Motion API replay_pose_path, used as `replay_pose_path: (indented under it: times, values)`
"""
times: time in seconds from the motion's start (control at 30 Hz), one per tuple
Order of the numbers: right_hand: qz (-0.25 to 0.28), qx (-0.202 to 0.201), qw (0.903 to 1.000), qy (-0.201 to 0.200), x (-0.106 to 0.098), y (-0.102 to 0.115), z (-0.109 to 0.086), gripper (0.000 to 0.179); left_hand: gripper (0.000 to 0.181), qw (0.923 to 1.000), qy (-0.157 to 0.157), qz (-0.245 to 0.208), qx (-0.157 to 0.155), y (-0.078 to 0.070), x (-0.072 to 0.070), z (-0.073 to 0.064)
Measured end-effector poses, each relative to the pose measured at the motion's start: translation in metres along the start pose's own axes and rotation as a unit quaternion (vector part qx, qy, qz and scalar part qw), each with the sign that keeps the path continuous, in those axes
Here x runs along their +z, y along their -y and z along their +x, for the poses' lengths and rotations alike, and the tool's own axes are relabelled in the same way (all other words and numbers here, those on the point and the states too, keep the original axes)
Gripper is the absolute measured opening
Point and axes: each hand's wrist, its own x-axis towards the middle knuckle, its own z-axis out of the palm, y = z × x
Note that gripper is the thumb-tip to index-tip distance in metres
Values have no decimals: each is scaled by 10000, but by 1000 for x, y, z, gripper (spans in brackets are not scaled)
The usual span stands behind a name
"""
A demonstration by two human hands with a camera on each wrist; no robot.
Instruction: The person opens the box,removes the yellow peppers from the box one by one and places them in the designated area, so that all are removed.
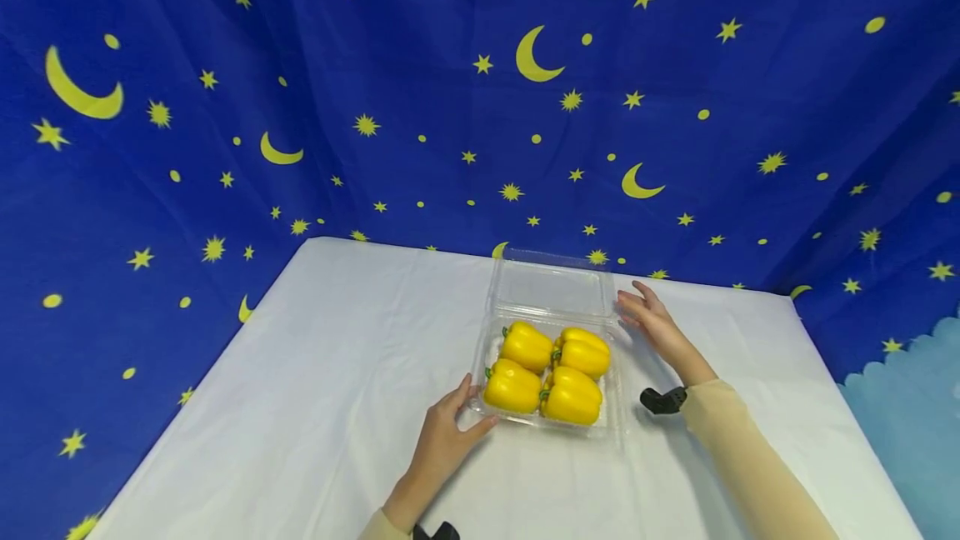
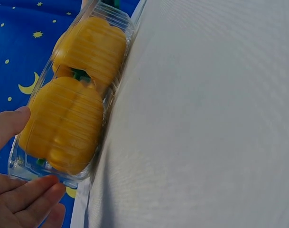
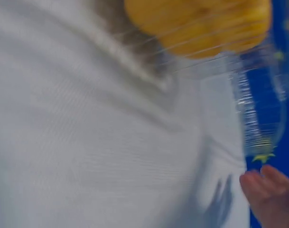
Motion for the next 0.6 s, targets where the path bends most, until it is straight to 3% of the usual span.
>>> replay_pose_path:
  times: [0.13, 0.27, 0.6]
  values:
    - [-698, -266, 9954, -605, -3, 14, -14, 76, 78, 10000, 14, 51, -12, 0, -2, 2]
    - [-1543, -743, 9802, -994, 4, 30, -34, 63, 79, 9998, 144, 143, -15, -1, -6, 5]
    - [-3187, -1554, 9298, -988, 56, 48, -78, 55, 88, 9962, 801, 344, -24, 0, -13, 14]
